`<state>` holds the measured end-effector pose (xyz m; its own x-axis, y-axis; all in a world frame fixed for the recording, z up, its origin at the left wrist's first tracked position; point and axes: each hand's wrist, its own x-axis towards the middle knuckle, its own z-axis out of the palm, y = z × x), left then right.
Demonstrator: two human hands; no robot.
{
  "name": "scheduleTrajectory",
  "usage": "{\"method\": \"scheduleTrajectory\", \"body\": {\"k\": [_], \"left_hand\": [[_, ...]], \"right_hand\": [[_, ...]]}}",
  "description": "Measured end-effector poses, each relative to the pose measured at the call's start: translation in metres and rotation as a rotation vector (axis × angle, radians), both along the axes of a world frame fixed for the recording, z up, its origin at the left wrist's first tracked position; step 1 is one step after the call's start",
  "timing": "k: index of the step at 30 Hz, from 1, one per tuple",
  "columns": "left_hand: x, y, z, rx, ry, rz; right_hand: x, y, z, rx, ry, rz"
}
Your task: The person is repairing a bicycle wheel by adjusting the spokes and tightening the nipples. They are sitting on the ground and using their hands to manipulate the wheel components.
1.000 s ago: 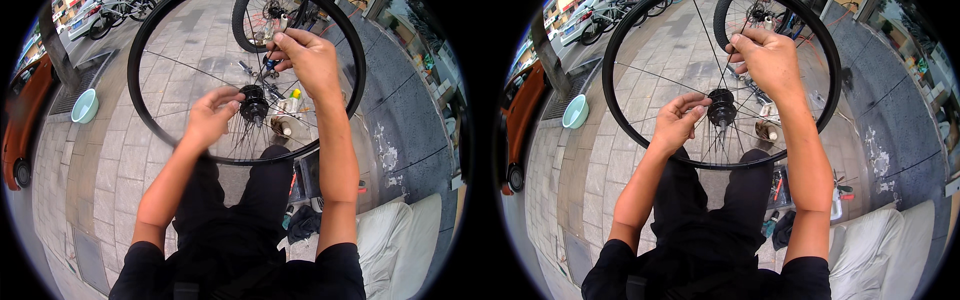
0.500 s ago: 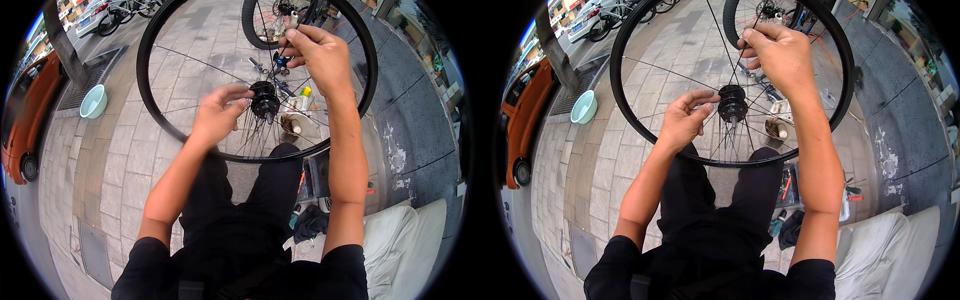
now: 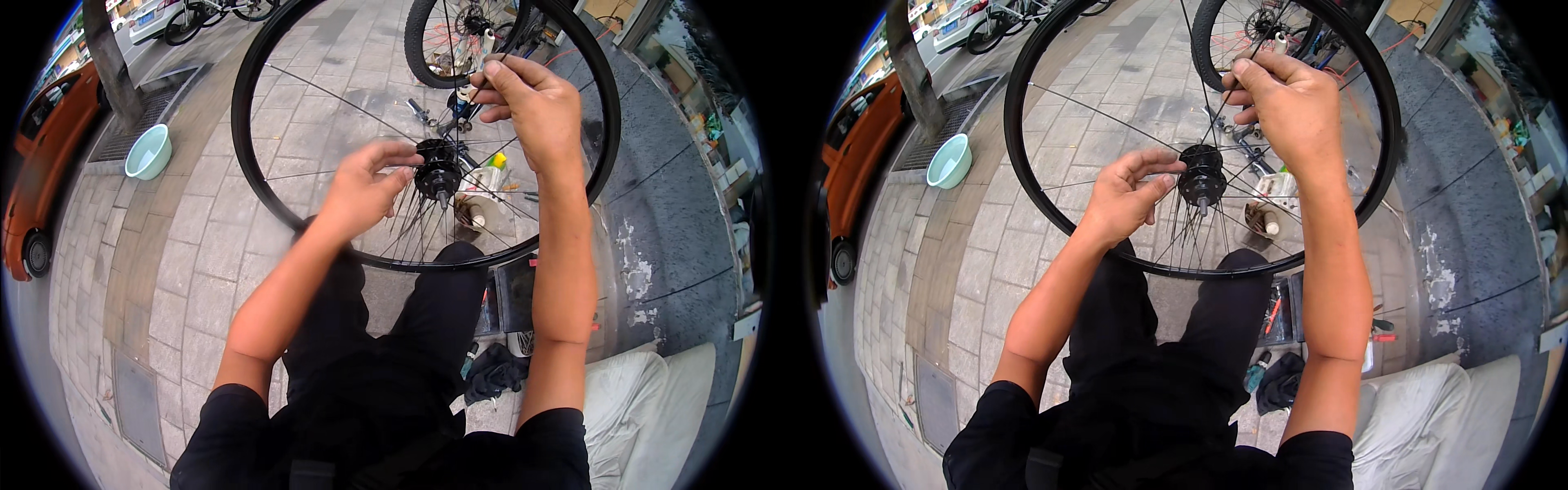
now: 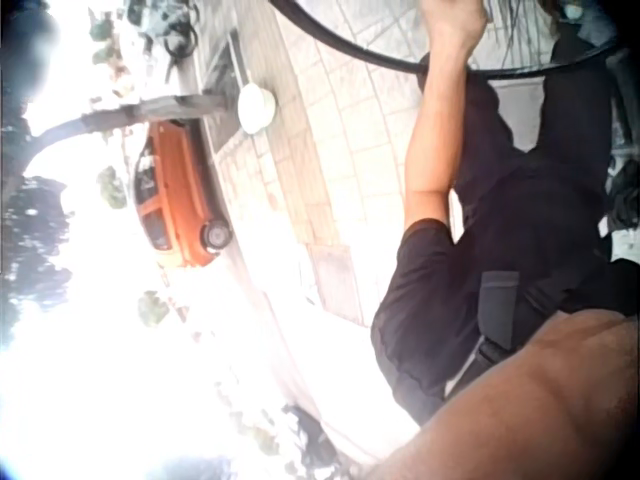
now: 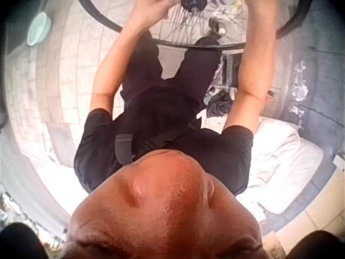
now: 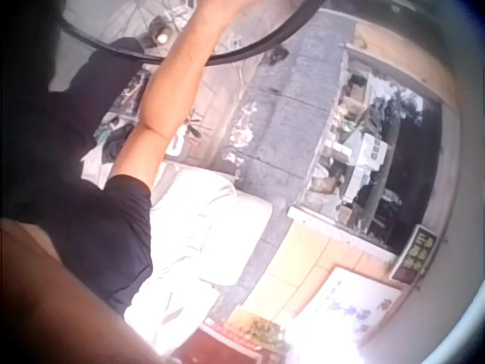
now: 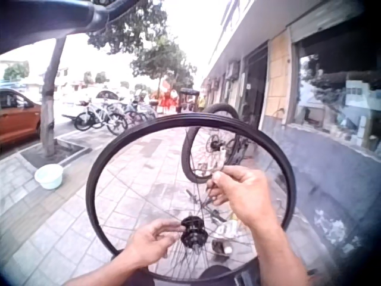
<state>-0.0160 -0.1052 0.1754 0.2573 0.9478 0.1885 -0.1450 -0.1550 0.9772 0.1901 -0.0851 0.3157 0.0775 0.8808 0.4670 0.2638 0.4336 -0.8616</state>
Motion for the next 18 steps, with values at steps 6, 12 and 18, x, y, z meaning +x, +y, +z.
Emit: {"method": "scheduleTrajectory", "body": {"k": [6, 12, 18], "left_hand": [[0.001, 0.005, 0.0, -0.016, -0.001, -0.001], [0.002, 0.006, -0.006, -0.006, 0.017, -0.001], [0.004, 0.001, 0.003, -0.012, 0.063, 0.005]], "right_hand": [[-0.003, -0.001, 0.004, -0.028, 0.01, 0.001], [-0.004, -0.002, 0.003, -0.045, 0.016, -0.008], [-0.002, 0.0, 0.007, -0.048, -0.008, -0.019]]}}
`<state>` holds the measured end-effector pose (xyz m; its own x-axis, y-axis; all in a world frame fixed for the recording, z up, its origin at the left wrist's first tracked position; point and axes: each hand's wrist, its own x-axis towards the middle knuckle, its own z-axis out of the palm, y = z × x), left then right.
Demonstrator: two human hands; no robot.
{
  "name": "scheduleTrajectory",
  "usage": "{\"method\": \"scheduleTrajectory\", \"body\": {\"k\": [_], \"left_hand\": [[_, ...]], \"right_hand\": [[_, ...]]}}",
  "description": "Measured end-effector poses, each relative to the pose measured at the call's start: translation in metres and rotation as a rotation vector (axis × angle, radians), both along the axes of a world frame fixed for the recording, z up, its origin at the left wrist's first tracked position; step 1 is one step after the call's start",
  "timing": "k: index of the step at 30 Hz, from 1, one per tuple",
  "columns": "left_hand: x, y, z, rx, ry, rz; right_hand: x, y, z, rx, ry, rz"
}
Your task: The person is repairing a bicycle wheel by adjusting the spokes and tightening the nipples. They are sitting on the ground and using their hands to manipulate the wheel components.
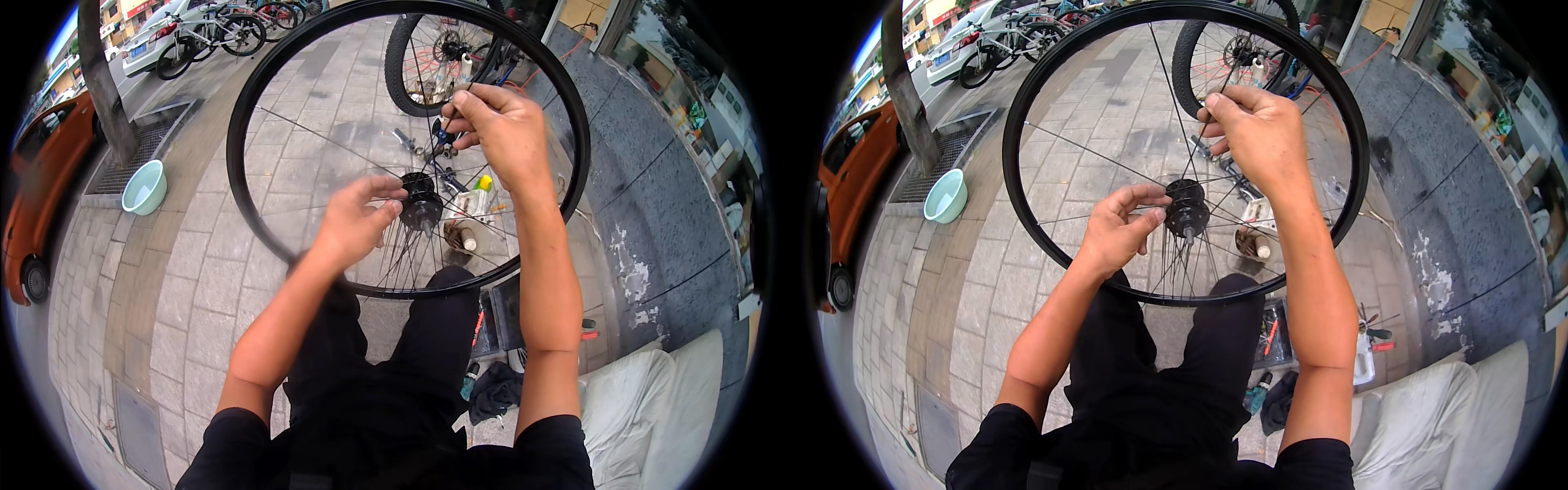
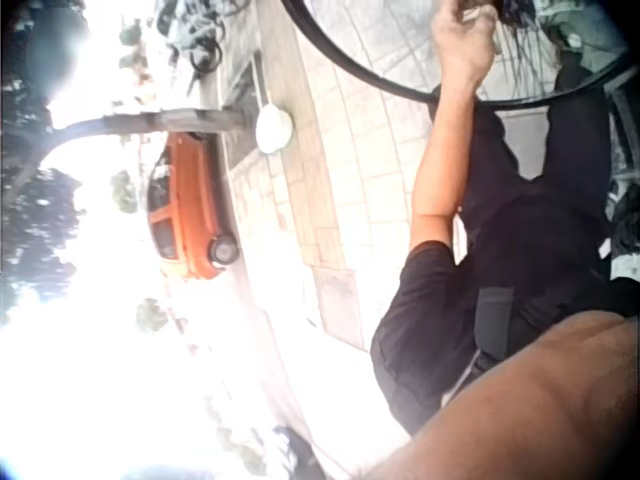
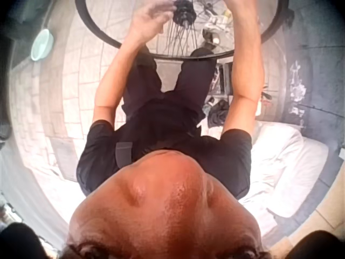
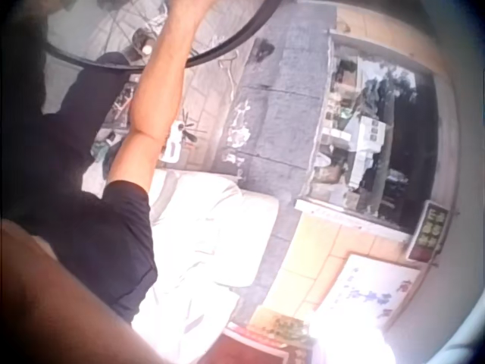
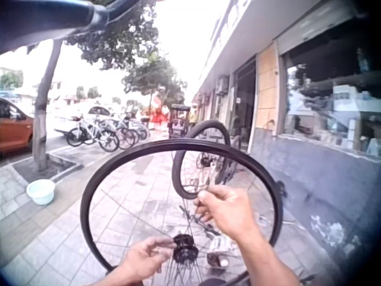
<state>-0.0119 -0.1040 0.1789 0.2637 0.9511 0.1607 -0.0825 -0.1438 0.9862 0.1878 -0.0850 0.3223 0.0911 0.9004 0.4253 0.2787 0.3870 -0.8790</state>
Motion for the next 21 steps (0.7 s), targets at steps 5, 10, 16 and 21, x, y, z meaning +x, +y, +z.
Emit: {"method": "scheduleTrajectory", "body": {"k": [5, 10, 16, 21], "left_hand": [[-0.001, 0.0, -0.002, 0.01, -0.008, -0.005], [0.0, -0.003, 0.003, -0.009, 0.033, 0.014], [0.002, -0.001, -0.001, -0.004, 0.0, 0.018], [0.001, 0.001, -0.005, 0.004, -0.008, 0.014]], "right_hand": [[-0.001, 0.002, -0.001, -0.015, 0.006, 0.0], [0.0, 0.004, -0.002, -0.021, 0.01, -0.002], [0.002, 0.009, -0.002, -0.018, 0.017, 0.016], [0.001, 0.01, -0.003, -0.029, 0.013, 0.014]]}}
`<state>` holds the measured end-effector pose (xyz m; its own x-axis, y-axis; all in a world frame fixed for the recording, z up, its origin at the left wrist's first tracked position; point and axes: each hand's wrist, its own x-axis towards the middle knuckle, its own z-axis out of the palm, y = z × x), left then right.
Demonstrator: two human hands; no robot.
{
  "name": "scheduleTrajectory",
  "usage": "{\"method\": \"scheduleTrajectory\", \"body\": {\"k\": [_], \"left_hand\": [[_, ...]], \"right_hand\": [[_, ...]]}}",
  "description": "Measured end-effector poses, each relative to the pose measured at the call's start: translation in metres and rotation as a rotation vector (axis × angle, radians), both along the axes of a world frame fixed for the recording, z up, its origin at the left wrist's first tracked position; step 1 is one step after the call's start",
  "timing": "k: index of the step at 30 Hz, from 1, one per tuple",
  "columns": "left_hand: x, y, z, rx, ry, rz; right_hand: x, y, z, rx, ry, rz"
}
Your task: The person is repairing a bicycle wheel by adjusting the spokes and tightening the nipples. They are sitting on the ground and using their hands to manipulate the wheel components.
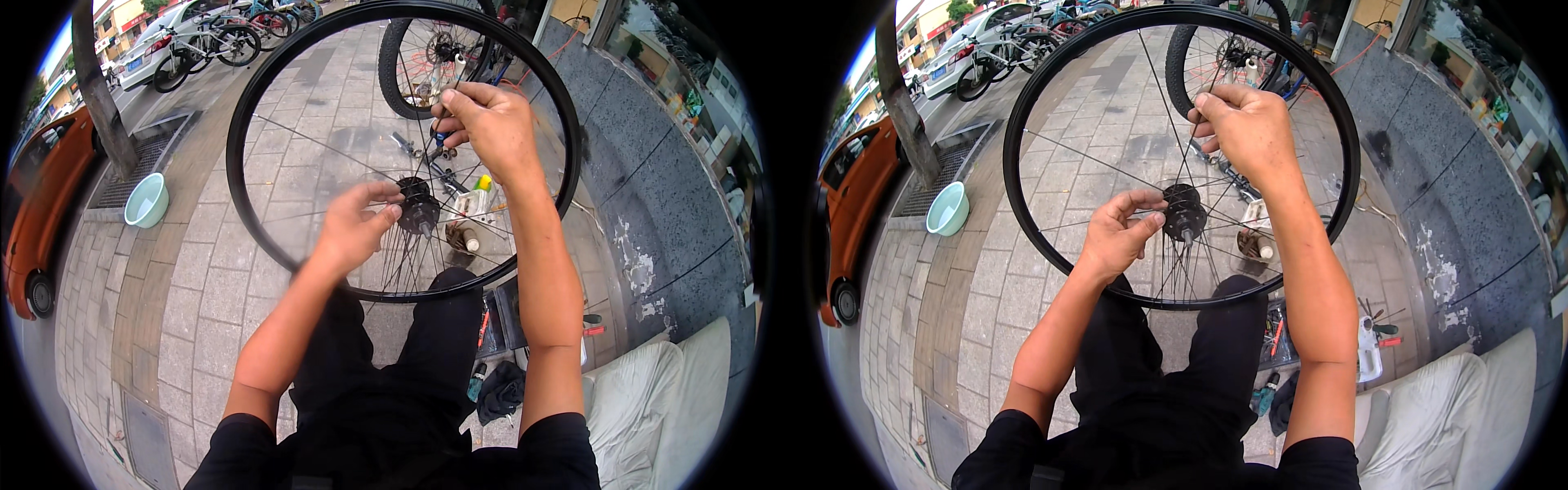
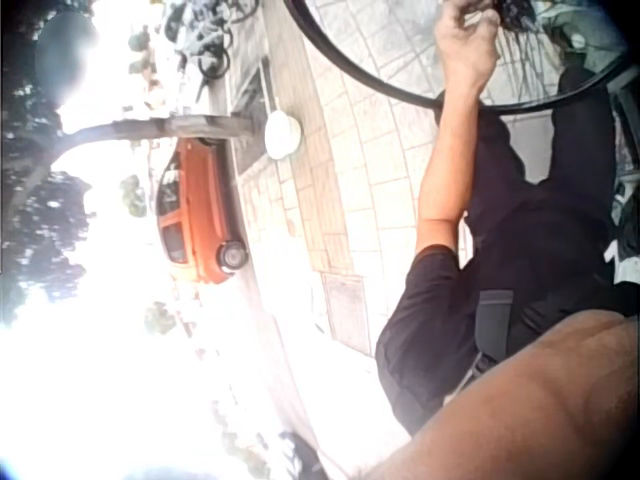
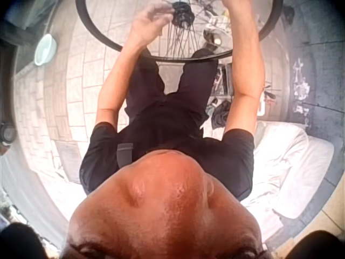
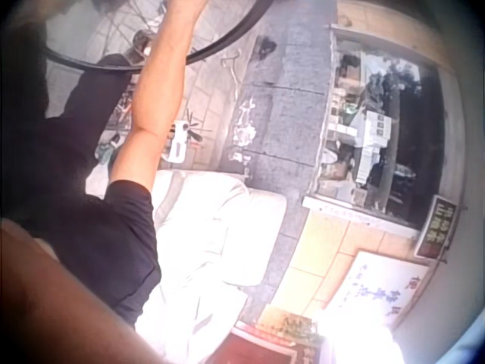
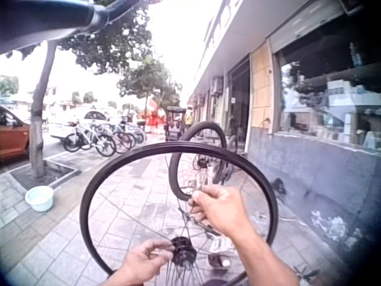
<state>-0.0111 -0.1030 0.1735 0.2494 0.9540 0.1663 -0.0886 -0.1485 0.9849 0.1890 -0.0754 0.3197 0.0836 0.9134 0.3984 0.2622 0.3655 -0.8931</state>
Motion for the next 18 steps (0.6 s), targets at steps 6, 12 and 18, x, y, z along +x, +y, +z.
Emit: {"method": "scheduleTrajectory", "body": {"k": [6, 12, 18], "left_hand": [[0.001, -0.0013, 0.0015, 0.006, -0.002, -0.001], [0.0026, -0.002, 0.0044, -0.003, 0.006, 0.0], [0.0025, 0.0013, -0.0009, 0.015, 0.015, 0.005]], "right_hand": [[0.0006, -0.0011, -0.0002, 0.004, -0.006, -0.002], [0.0011, -0.0023, 0.0006, 0.009, -0.003, -0.005], [0.0011, -0.0019, 0.0012, 0.004, -0.002, 0.0]]}}
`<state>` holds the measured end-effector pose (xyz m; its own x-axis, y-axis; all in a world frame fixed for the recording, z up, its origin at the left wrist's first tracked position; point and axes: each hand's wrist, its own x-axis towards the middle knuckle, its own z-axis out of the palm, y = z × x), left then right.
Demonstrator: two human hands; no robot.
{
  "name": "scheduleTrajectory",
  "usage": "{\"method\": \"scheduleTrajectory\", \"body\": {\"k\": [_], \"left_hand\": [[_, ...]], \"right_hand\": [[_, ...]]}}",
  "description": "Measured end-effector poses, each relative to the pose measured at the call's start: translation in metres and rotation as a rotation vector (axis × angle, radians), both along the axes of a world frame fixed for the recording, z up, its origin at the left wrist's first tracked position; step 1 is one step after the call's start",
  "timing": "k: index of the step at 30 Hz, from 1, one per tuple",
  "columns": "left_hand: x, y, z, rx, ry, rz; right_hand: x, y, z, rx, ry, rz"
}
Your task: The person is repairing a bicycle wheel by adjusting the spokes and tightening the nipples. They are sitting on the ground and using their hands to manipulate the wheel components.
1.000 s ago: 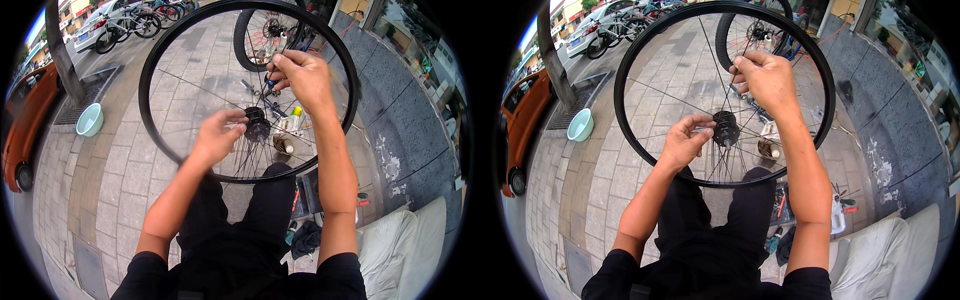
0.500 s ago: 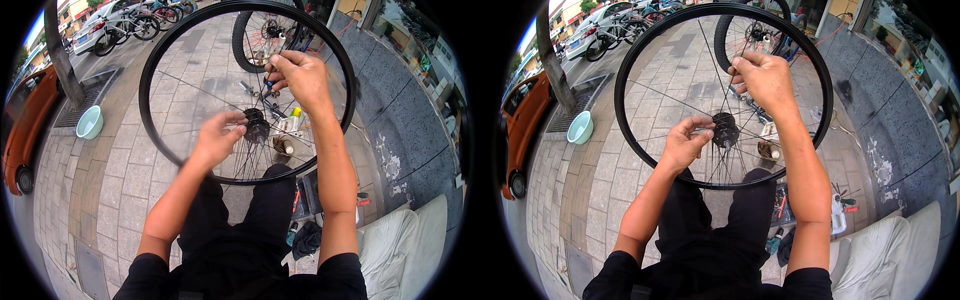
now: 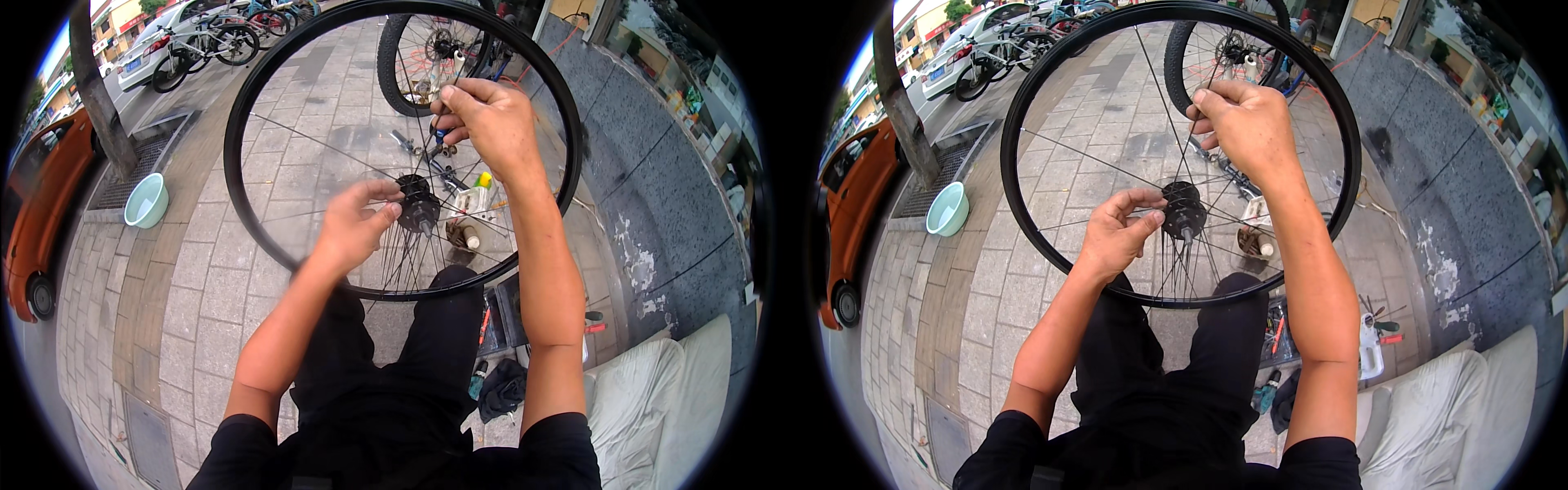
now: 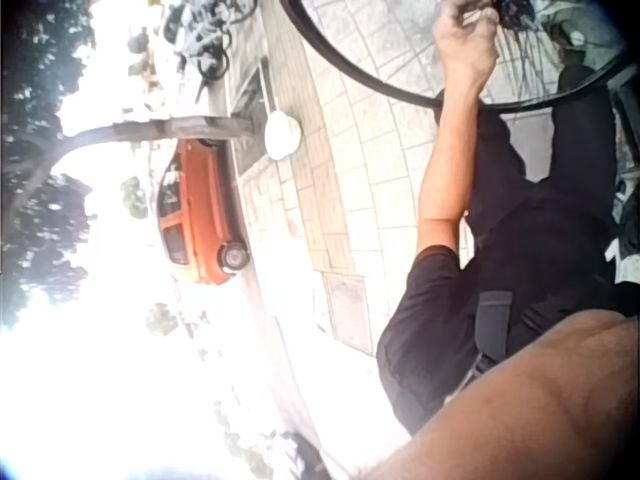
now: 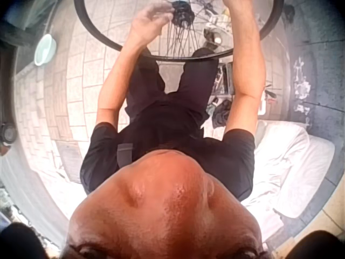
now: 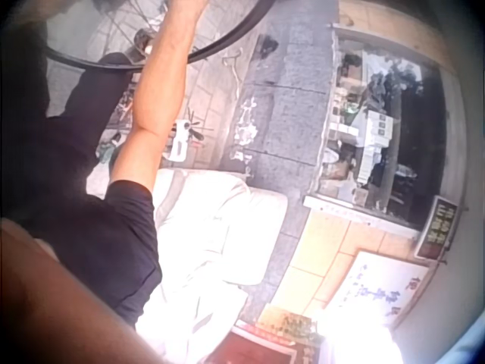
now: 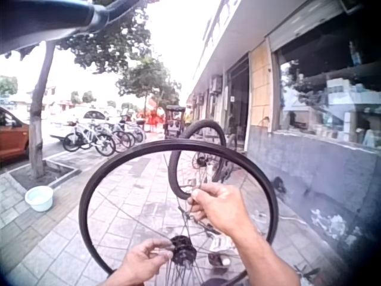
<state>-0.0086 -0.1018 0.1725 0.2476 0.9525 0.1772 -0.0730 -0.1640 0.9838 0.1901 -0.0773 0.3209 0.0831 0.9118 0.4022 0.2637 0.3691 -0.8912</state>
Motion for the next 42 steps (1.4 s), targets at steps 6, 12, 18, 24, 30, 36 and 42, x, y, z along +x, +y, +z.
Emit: {"method": "scheduleTrajectory", "body": {"k": [6, 12, 18, 24, 30, 36, 42], "left_hand": [[-0.002, -0.005, 0.009, -0.057, -0.004, 0.013], [-0.003, -0.007, 0.006, -0.018, 0.005, 0.004], [-0.003, -0.006, 0.005, -0.032, -0.052, -0.018], [-0.001, -0.006, 0.004, -0.009, -0.029, -0.003], [-0.001, -0.008, 0.009, -0.021, -0.065, 0.009], [0.0, -0.006, 0.011, -0.025, -0.126, 0.026], [0.005, 0.001, 0.011, -0.015, -0.119, 0.063]], "right_hand": [[-0.003, 0.001, 0.0, 0.024, 0.009, 0.001], [-0.004, -0.005, 0.001, 0.032, 0.014, -0.017], [-0.001, -0.001, 0.0, 0.026, -0.014, -0.011], [0.002, 0.001, 0.0, 0.034, -0.054, -0.003], [0.001, 0.006, 0.0, 0.069, -0.015, -0.005], [-0.003, 0.011, 0.004, 0.1, -0.065, -0.02], [-0.004, 0.004, 0.031, -0.188, -0.064, -0.028]]}}
